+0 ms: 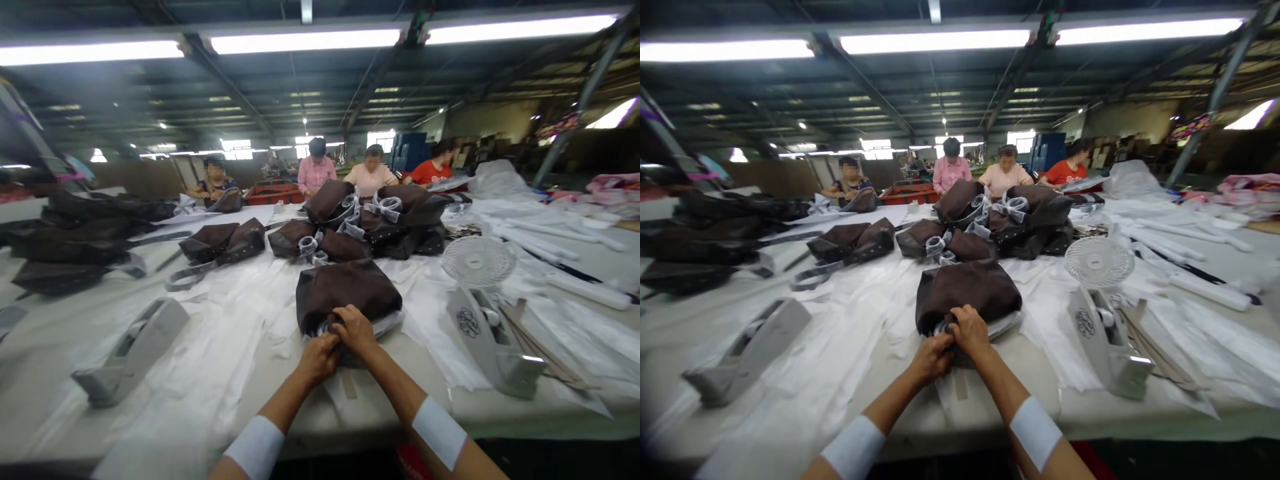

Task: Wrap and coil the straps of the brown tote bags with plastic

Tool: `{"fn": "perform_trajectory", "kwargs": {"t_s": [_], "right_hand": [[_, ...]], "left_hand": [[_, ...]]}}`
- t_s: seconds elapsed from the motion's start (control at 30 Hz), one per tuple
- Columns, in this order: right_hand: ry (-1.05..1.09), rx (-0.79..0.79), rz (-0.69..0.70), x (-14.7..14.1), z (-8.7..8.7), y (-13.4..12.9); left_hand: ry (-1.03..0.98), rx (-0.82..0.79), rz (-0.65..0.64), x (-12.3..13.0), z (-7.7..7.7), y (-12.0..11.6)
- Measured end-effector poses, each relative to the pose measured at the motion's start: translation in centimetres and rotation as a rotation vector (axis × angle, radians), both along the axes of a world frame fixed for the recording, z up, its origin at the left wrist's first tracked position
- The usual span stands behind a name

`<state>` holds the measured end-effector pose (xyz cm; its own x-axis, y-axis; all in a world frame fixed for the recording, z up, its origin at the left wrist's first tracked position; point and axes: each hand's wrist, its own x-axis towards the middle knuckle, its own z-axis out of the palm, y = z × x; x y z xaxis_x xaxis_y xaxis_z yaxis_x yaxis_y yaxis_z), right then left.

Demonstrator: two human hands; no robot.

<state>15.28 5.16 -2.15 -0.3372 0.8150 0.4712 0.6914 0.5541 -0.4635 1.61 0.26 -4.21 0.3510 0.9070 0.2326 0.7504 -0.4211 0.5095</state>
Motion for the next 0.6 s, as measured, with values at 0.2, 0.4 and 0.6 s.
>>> {"fn": "perform_trajectory", "kwargs": {"t_s": [0.2,0.4,0.6], "right_hand": [[0.001,0.026,0.028,0.8,-0.7,-0.4],[0.066,0.041,0.087,1.2,-0.6,-1.5],[0.197,-0.069,0.268,2.9,-3.7,0.5]], "left_hand": [[-0.068,0.069,0.026,0.2,-1.1,-0.4],[-0.101,0.122,0.105,0.4,-1.3,-1.5],[0.079,0.099,0.051,0.1,-2.7,0.5]]}}
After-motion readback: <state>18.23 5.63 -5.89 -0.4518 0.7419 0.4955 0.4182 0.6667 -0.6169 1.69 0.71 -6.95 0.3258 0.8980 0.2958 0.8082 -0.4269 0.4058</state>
